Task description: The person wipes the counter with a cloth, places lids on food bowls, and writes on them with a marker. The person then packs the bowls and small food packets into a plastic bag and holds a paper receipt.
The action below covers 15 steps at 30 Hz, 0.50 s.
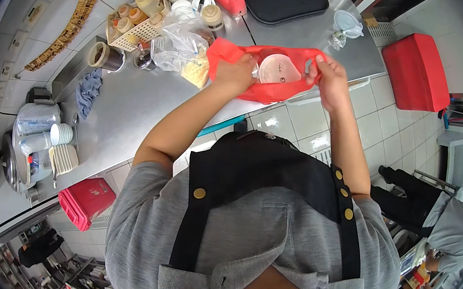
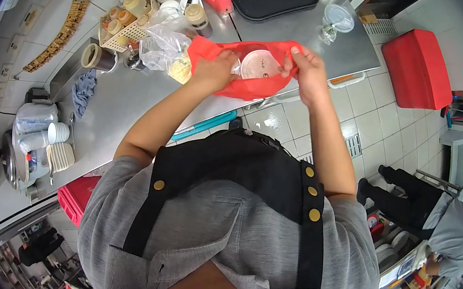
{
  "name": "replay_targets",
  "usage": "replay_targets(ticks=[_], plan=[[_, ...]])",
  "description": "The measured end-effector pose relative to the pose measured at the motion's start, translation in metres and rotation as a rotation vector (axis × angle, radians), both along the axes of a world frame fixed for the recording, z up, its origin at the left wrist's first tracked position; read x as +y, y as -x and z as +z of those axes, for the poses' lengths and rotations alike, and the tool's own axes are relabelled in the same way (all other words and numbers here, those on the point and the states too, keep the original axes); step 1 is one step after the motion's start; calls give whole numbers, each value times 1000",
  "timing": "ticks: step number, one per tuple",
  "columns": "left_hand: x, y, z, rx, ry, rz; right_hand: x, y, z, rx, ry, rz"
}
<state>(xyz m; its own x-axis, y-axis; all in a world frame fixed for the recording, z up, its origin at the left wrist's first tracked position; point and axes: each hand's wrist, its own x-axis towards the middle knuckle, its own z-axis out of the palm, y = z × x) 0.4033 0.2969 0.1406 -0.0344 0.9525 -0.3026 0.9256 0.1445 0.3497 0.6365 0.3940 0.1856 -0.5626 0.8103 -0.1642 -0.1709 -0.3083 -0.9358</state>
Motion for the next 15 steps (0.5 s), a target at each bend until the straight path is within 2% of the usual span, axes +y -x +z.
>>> replay_targets(ticks=[2,3,4,6,8,10,12,13,14,15], plan=[[-2,3,27,341,25,-55,1,2,14,67,42,-8],[-2,10,15,222,-66,50,14,2,8,33,88,14],[-4,17,24,219,-61,40,25,1,5,0,139,34],[-1,37,56,282,121,-174,36,3,22,-47,127,4],[-15,46,96,332,93,-207,28,15,60,-68,-39,-52],[-16,58,118,417,259,-311,30,17,67,-68,-40,-69],[-21,55,137,488,162,-311,28,20,71,-382,-315,32],[-25,52,141,553,68,-308,21,22,69,-379,-318,34],[-27,45,142,555,67,-305,9,24,64,-650,-883,-114],[-27,34,140,481,-236,-315,0,30,64,-772,-1171,-167]])
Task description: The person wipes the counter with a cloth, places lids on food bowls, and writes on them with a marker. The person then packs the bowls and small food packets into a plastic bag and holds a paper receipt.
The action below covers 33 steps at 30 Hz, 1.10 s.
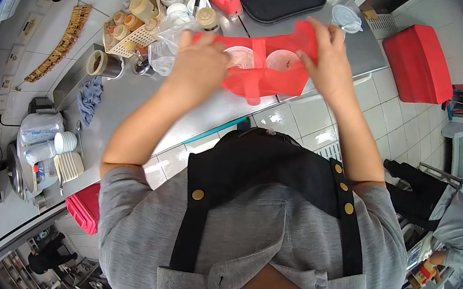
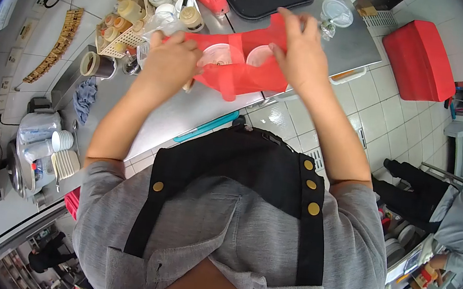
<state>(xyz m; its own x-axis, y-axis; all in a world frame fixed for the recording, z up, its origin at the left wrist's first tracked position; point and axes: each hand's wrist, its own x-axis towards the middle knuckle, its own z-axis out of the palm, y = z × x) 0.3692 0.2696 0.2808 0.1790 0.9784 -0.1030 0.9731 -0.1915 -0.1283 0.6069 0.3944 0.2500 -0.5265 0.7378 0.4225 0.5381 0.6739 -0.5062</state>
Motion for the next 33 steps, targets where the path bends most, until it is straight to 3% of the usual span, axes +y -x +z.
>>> replay_targets(ticks=[1,2,4,5,6,7,8,9,10,12,13,15,16,18,20,22,24,25,26,27,28,29,30,31,33], plan=[[2,-11,-3,-115,-269,-91,-9,5,0,-113,-302,-61],[10,-21,-10,-114,-269,-93,-17,13,3,23,-319,84],[34,-35,-35,-509,-46,-19,-21,27,-2,159,-334,224],[49,-34,-54,-509,-41,-21,-21,33,-17,1,51,221],[68,-29,-79,-401,211,112,-20,39,-31,-157,433,214],[78,-26,-99,-284,455,243,-15,46,-41,-155,428,210],[77,-25,-116,-281,450,239,-7,54,-51,-448,560,233],[74,-24,-131,-257,286,211,-1,59,-65,-742,688,252],[71,-23,-138,-231,128,182,0,61,-93,-736,690,250],[59,-31,-138,-186,174,217,-8,63,-134,-650,147,243],[55,-35,-138,-146,214,259,-8,63,-138,-651,155,242],[55,-32,-143,-184,234,268,-4,67,-138,-983,125,231],[53,-29,-145,-219,252,279,-4,67,-145,-982,129,234],[48,-27,-142,-224,192,203,-3,61,-161,-1062,-148,248],[41,-22,-121,-227,121,122,-1,48,-134,-1017,-81,308],[20,-12,-83,0,-392,-64,-5,38,-73,-973,1,375],[10,2,-50,133,-424,154,-5,31,-3,-1316,4,467],[12,18,-50,101,-183,286,2,23,-1,-1314,1,464],[19,39,-53,68,59,413,18,10,-3,-1306,-235,548],[26,67,-63,70,52,410,33,1,-4,-1287,-474,623],[35,97,-80,-330,185,421,46,-2,-4,-1287,-478,612],[39,111,-87,-729,321,417,58,-4,-5,-1205,-694,584],[41,106,-79,-1354,285,540,63,-5,-5,-1114,-903,553],[42,100,-66,-1351,286,533,62,-3,5,-1115,-902,546],[45,87,-36,-1989,342,587,69,1,33,-893,-863,549]])
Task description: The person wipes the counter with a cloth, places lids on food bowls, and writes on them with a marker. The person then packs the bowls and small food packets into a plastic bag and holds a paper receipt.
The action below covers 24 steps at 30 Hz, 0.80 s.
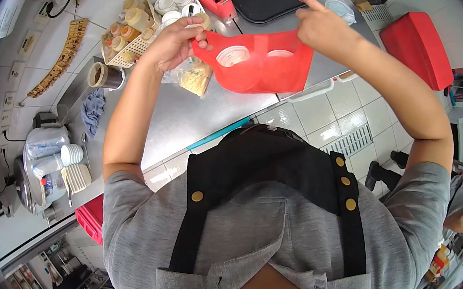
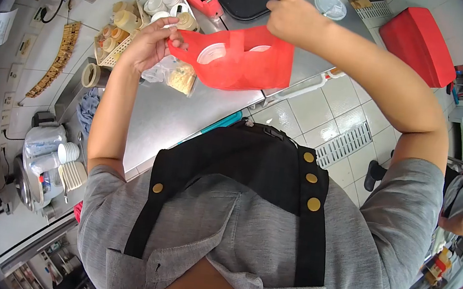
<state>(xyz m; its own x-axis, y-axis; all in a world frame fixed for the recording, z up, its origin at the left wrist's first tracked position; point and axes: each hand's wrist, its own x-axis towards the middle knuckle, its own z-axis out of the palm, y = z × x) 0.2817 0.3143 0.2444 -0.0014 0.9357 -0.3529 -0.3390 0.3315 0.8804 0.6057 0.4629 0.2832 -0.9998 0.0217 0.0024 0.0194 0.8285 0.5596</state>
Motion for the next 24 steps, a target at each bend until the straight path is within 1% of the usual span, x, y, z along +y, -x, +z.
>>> replay_targets(ticks=[2,4,5,6,8,10,12,14,16,18,20,22,23,24], plan=[[-8,-21,31,4,-28,-18,-6,-2,23,5,41,26],[-16,-33,61,194,-123,-157,-16,-5,39,8,61,11],[-17,-34,65,151,-177,-177,-16,-8,43,6,60,10],[-14,-32,61,149,-177,-176,-15,-11,45,0,97,-8],[-5,-23,42,169,-98,-217,-13,-12,42,-8,134,-22],[6,-11,13,215,-68,-230,-11,-6,21,-66,339,-92],[11,0,-4,261,-31,-245,-11,12,-11,-27,373,-93],[16,5,-9,302,-37,-213,-20,48,-29,52,476,-161],[19,3,-1,302,-52,-225,-21,89,-58,20,728,-153],[25,2,1,269,-79,-215,-20,127,-98,-56,812,-132],[27,1,-1,232,-99,-202,-32,152,-120,-39,801,-156],[28,1,-1,254,-90,-170,-35,166,-120,-23,795,-184],[28,4,-5,259,-112,-159,-34,170,-120,-151,772,-250],[30,9,-7,256,-104,-164,-31,173,-126,-219,766,-285]])
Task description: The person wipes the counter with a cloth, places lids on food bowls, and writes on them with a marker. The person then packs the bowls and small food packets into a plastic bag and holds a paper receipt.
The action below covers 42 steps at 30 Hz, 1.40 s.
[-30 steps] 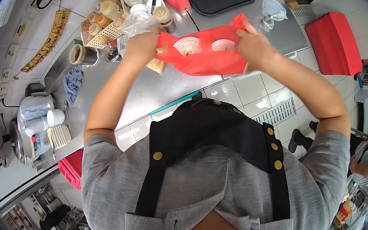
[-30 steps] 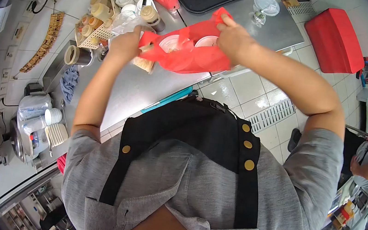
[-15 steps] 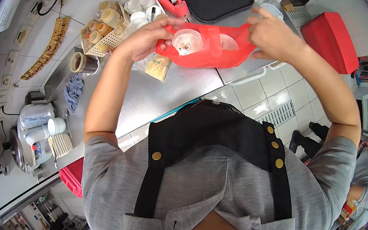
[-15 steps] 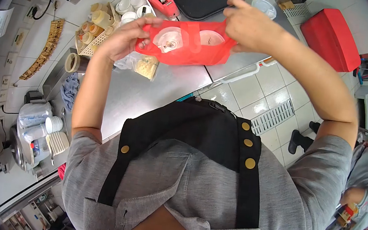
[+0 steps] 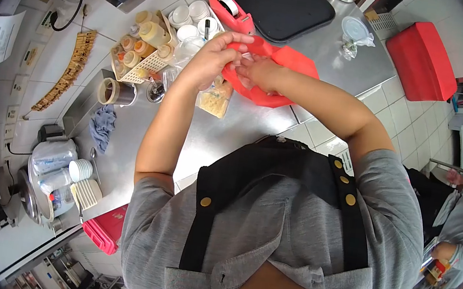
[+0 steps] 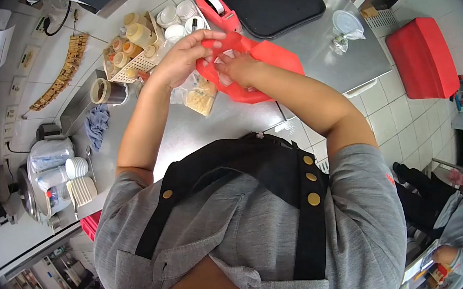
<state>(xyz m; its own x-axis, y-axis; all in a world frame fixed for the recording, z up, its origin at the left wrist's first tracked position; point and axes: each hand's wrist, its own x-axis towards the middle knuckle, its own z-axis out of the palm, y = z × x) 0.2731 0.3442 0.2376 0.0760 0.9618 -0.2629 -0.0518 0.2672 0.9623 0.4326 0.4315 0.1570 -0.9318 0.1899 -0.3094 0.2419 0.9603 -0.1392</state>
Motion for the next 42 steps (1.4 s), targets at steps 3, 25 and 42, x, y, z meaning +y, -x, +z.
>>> replay_targets(ticks=[3,25,42], plan=[[4,12,-3,-52,-106,214,12,10,-30,-20,85,-2],[40,-112,-93,1493,-57,-275,11,-76,-81,54,-71,-426],[95,-135,4,1053,174,-690,44,-126,-33,16,-179,153]])
